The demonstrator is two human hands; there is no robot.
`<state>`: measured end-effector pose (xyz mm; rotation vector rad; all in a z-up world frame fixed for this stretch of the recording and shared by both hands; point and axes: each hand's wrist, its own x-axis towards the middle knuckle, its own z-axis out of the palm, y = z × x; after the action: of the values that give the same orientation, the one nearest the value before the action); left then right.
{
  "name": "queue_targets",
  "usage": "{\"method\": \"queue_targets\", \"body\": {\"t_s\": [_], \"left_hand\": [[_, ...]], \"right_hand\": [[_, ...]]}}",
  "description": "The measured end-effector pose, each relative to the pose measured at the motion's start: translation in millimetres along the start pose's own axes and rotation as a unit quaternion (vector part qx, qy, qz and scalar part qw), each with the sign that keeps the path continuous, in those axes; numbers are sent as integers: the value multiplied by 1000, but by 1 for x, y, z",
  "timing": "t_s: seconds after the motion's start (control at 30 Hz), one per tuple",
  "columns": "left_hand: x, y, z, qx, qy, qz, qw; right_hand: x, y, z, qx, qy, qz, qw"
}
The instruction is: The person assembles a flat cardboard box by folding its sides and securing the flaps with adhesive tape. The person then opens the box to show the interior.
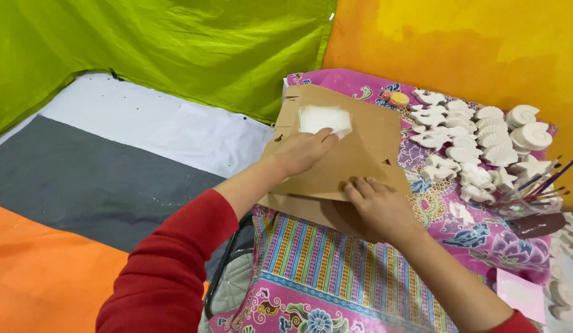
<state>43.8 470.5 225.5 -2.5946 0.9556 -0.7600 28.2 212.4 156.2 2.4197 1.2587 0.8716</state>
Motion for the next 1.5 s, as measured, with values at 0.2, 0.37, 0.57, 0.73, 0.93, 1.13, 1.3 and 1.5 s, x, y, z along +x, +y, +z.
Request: {"method": "queue_targets", "body": {"t_s": [0.2,0.37,0.57,0.73,0.93,1.13,1.3,1.5], "left_hand": [[14,-35,83,69,63,-19,995],[10,-38,101,4,69,-49,996],[8,-61,121,-61,67,-77,993],[8,-92,103,-155,91,-117,977],[6,-108,82,-212,91,-225,947],[-22,-87,99,-220,213,-378,874],[-50,-67,99,-193,286,-369,863],[-21,-32,62,31,300,-114,947]], "right_hand": [[-5,56,2,-36,42,18,998],[-1,64,-31,49,-19,3,999],[-2,95,-34,-40,65,2,997],[10,141,-36,-31,92,-26,995],[30,183,-39,-38,151,11,988],[40,196,-32,-2,48,123,991],[35,227,-30,58,205,101,972],[45,215,-118,223,119,264,931]]}}
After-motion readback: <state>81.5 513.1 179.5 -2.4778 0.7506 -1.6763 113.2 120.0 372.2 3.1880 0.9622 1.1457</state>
